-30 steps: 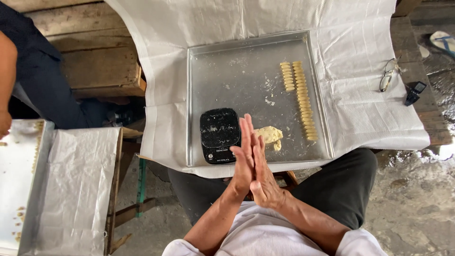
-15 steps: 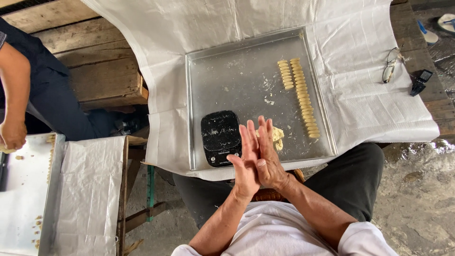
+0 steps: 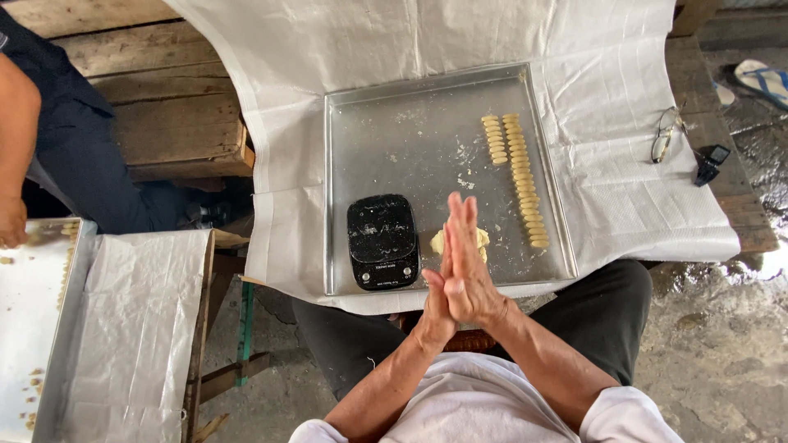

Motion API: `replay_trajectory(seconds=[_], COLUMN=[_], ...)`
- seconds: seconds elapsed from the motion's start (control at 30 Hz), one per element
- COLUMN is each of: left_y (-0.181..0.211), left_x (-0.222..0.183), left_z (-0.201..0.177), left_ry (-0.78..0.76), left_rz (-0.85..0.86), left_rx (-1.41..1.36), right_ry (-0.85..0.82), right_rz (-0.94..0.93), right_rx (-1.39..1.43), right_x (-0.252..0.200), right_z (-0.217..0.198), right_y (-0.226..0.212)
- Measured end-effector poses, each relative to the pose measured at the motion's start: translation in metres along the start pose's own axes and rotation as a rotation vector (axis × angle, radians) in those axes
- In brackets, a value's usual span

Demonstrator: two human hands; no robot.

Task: The person repeatedly pinches small portions of dough from a larger mass, rolls them between the palms into cylindrical shapes, and places them in rows on a metal tray. A digital scale sits on the tray, and a second person works at a nearby table.

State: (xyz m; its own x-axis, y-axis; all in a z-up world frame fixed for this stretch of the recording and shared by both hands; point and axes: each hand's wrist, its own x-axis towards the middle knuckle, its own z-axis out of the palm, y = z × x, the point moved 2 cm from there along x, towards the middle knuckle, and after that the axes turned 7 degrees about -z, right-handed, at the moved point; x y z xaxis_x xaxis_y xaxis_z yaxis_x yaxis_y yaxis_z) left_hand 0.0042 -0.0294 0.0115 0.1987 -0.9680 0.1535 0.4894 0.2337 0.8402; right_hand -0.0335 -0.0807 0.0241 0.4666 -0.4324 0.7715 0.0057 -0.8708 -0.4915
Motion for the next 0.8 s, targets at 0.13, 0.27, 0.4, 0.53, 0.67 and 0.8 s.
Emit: replay_trajectory(seconds=[0.13, 0.27, 0.4, 0.53, 0.67, 0.8], left_y=[0.011, 0.032, 0.073, 0.027, 0.017, 0.015], left_x=[-0.007, 0.0, 0.004, 0.005, 0.015, 0.021], left_z=[-0.004, -0.015, -0.003, -0.021, 0.015, 0.037], left_ry=[0.026, 0.07, 0.082, -0.025, -0.044, -0.069], left_rz=[-0.003, -0.084, -0.106, 0.155, 0.356, 0.613], left_rx=[-0.049, -0.103, 0.084, 0.278, 0.07, -0.181], right_ry=[-0.009, -0.04, -0.075, -0.086, -0.071, -0.049], right_rz=[0.023, 0.082, 0.147, 0.107, 0.027, -0.004], right_rx=[0.051, 0.108, 0.189, 0.178, 0.161, 0.175], right_x=[0.012, 0.001, -0.023, 0.016, 0.014, 0.014], right_z=[-0.001, 0.008, 0.026, 0.015, 0.013, 0.015], right_y=[0.003, -0.005, -0.02, -0.067, -0.062, -0.06])
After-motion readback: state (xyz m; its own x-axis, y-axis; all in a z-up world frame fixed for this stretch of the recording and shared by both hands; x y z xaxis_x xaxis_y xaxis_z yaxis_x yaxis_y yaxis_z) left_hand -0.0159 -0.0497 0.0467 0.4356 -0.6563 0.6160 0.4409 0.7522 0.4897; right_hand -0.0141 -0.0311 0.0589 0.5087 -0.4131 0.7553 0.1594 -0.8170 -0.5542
